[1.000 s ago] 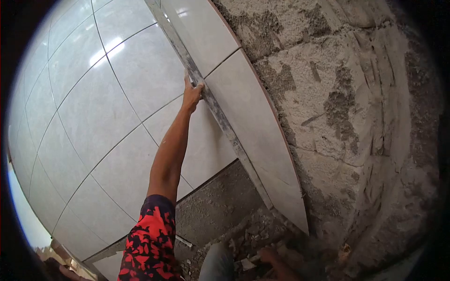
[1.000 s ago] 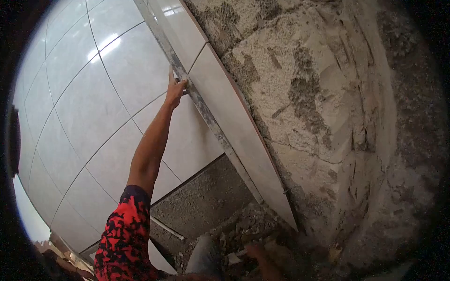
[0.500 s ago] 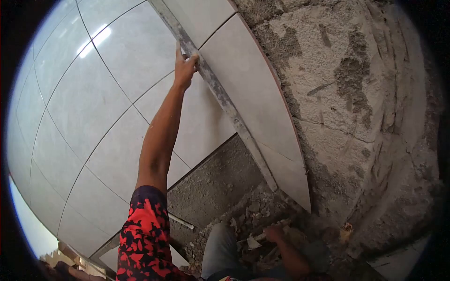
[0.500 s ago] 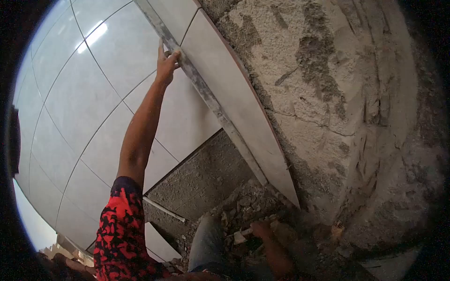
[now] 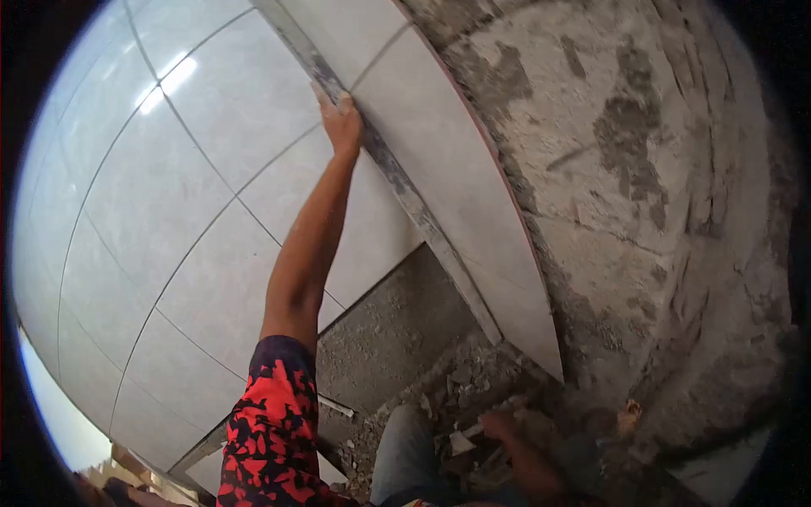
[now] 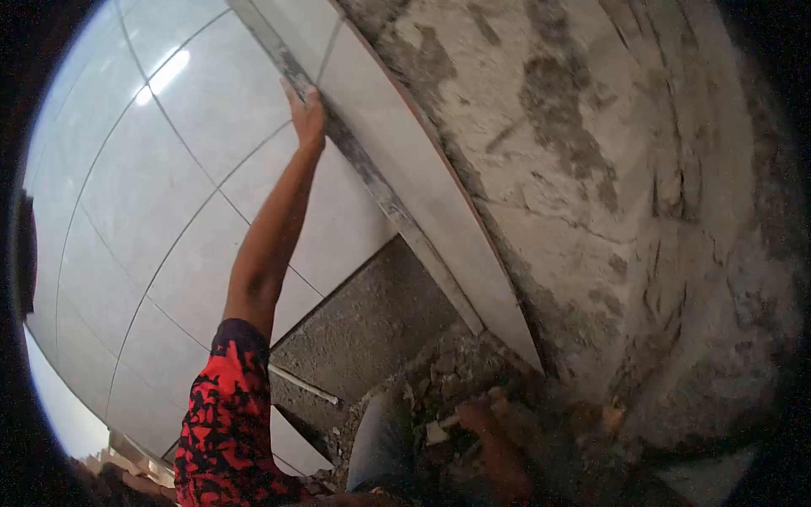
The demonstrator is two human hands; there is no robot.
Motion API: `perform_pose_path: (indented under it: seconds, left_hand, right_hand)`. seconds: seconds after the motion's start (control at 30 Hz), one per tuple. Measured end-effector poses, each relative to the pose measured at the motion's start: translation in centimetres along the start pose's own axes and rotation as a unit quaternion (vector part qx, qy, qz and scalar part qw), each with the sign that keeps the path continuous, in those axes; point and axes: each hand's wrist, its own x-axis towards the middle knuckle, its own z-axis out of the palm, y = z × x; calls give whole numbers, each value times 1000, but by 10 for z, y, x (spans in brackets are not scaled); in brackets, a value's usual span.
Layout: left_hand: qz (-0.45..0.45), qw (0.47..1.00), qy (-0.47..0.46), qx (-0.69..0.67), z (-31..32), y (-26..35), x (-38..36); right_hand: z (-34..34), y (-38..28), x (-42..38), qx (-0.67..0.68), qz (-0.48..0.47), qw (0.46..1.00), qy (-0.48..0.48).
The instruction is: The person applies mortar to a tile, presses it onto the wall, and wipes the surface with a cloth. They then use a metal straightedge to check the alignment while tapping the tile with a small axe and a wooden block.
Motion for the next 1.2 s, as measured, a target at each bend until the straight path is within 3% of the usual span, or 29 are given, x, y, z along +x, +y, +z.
perform_pose_path:
  seconds: [0.07,0.1,0.17,0.2,0.4,0.47,0.5,0.57,0.73,0.8,0.87,0.9,0.97,1.0,1.07,1.2]
  left_hand:
    - [36,996,71,46,8,-3,0]
    - [27,997,60,42,11,-3,-1]
    - [46,992,92,67,12,-3,1]
    - [41,994,82,67,12,-3,1]
    - [30,995,86,46,14,4,-2]
    - [7,997,73,31,12,11,-6]
    - [2,998,62,30,12,8,-6]
    - [47,994,67,67,12,3,-5]
    - [26,997,67,19,17,14,-10]
    - [-27,997,71,15,17,27,-15]
    - [-20,998,56,-14,15,-3,2]
    - [-30,998,40,-32,14,-10,6]
    - [-40,998,24,-47,15,-4,2]
    - [-53,998,38,-14,16,22,-11]
    - [-65,996,51,19,19,35,-17]
    - [-27,997,63,21,19,26,-14]
  right_hand:
    - [13,2,-11,-5,8,998,-69]
    - [5,1,-21,6,13,997,-77]
    - [-34,-4,-44,112,26,993,12]
    - [-42,-3,-50,121,28,992,7]
    - [-39,-2,-58,69,41,995,64]
    - [16,7,-23,-74,54,995,-42]
    - [21,4,-29,-64,55,995,-47]
    - [25,6,-35,23,29,972,233]
    - [12,7,-31,177,11,959,220]
    - [13,5,-32,215,7,952,219]
    - [14,3,-32,68,-32,915,396]
    - [22,2,-25,71,-31,915,395]
    - [31,1,-8,-29,11,988,151]
    - [22,3,-10,-28,10,988,152]
    - [-2,8,-21,72,6,997,-10]
    - [11,6,-17,87,9,996,33]
